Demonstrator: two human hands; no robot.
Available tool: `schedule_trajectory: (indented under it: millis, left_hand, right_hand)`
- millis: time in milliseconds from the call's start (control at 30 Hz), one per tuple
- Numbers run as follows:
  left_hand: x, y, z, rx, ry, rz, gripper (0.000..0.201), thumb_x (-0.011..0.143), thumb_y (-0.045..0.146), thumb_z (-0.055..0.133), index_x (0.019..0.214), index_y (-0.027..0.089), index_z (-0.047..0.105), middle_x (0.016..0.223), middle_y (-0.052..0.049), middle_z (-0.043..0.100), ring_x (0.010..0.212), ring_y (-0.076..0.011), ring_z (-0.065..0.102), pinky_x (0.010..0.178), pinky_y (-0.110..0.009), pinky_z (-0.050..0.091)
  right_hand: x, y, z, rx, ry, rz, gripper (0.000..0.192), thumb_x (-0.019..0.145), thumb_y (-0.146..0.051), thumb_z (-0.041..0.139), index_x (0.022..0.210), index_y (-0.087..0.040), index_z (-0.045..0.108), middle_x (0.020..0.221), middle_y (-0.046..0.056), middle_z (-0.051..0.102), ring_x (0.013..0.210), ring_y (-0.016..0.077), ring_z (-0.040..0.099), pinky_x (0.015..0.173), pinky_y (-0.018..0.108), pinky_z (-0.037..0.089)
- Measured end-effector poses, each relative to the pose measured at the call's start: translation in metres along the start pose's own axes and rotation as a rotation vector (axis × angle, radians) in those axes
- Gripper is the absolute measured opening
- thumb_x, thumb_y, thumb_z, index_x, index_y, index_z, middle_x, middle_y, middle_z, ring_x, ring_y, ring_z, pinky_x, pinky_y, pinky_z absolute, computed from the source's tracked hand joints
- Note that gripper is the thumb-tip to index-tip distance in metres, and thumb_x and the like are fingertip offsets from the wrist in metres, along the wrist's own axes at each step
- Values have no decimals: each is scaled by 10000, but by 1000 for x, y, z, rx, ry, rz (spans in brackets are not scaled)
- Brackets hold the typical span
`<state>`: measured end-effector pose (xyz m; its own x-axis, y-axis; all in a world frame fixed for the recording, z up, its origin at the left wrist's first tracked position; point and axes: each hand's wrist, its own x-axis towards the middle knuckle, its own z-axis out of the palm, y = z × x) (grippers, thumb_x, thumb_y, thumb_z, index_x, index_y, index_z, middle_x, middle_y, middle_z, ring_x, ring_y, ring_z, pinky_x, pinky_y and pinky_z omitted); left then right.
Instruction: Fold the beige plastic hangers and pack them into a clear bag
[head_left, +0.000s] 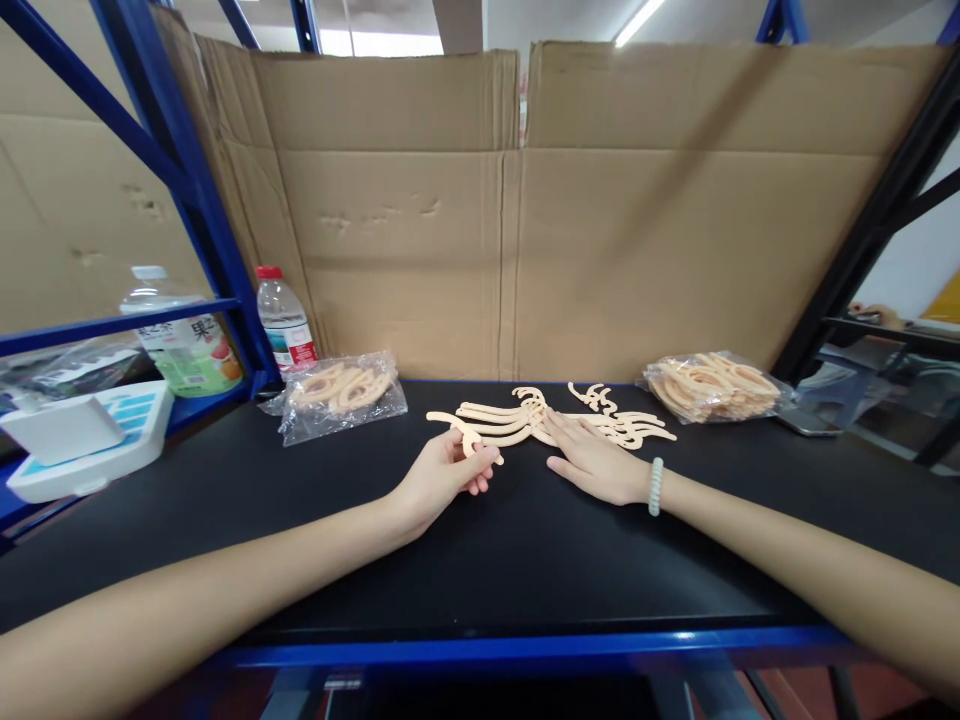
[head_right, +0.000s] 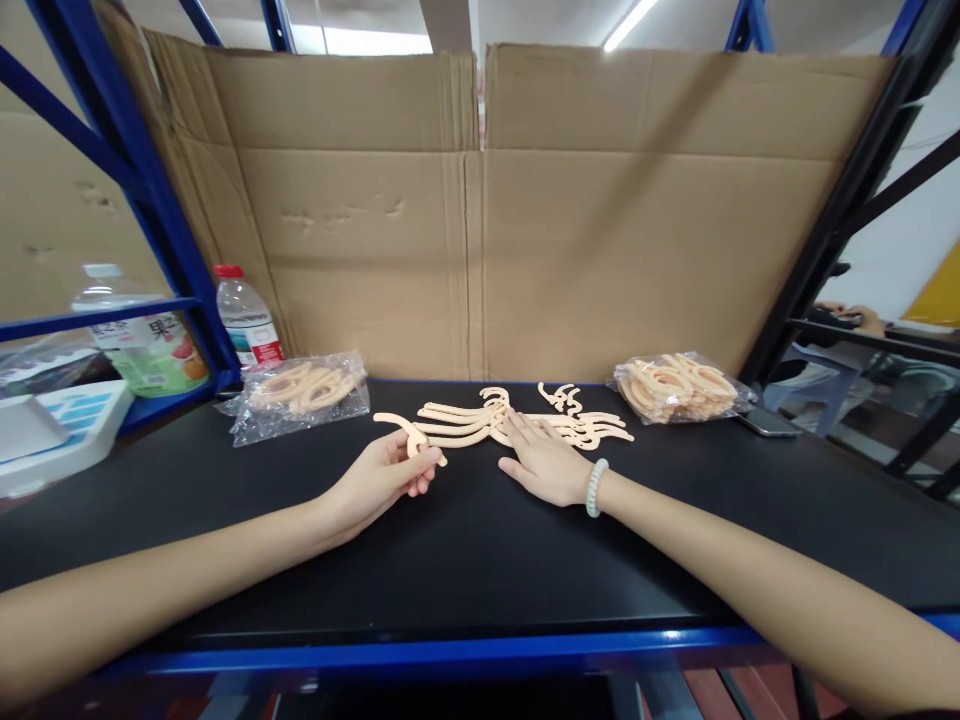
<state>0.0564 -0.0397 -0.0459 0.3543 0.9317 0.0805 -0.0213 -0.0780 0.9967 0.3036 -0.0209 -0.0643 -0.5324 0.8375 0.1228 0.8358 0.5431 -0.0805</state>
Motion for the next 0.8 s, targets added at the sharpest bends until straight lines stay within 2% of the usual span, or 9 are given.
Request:
schedule_trajectory:
  millis: [267, 400, 500, 600, 667, 733, 800]
  left_hand:
    - [-1, 3, 1, -36, 20, -17, 262, 741, 352, 714, 806, 121, 608, 677, 6, 549, 580, -75, 503, 539, -192, 394]
    - [-2, 5, 2, -96, 86, 17, 262, 731, 346, 723, 762, 127, 582, 671, 20, 526, 574, -57, 469, 532, -174, 362]
    - [-1, 6, -1, -150, 121, 10, 266, 704, 319, 748, 726, 131, 560, 675, 27, 513, 570, -46, 449, 557, -172, 374]
    - [2, 7, -7, -188, 126, 0, 265, 684, 293, 765, 715, 128, 561, 694, 25, 515, 595, -45, 460, 599, -172, 400]
    - [3, 7, -10, -200, 129, -4, 266, 664, 278, 780, 714, 124, 570, 702, 24, 518, 605, -46, 466, 605, -173, 406]
    - [5, 7, -13, -209, 135, -6, 272, 640, 260, 796, 715, 122, 575, 711, 23, 522, 609, -48, 471, 611, -177, 412]
    - [6, 6, -15, -208, 119, -13, 269, 637, 251, 800, 724, 122, 581, 716, 20, 525, 618, -54, 480, 623, -184, 418]
  right_hand:
    - [20, 24, -1, 54, 34, -48, 750, 920, -600, 272, 1483, -121, 150, 1526, 153, 147, 1406, 293, 128, 1134, 486, 164]
    - [23, 29, -1, 48, 24, -50, 771, 917, -602, 279, 1476, -86, 159, 1524, 177, 133, 1405, 304, 133, 1131, 497, 160]
    - [19, 27, -1, 26, 98, -57, 699, 929, -547, 313, 1442, -73, 274, 1508, 183, 214, 1394, 310, 185, 1123, 494, 199]
    - [12, 24, -2, -33, 263, -94, 494, 930, -398, 405, 1327, -110, 468, 1429, 171, 385, 1354, 307, 286, 1102, 484, 249]
    - [8, 21, -3, -69, 344, -114, 340, 915, -304, 444, 1169, -129, 586, 1329, 164, 486, 1285, 303, 377, 1060, 475, 306]
    - [3, 18, -5, -68, 376, -118, 224, 907, -255, 455, 989, -147, 632, 1176, 148, 572, 1150, 282, 486, 975, 454, 385]
    - [-3, 13, -7, -42, 371, -116, 180, 908, -243, 458, 871, -164, 615, 997, 117, 612, 981, 249, 550, 869, 420, 438]
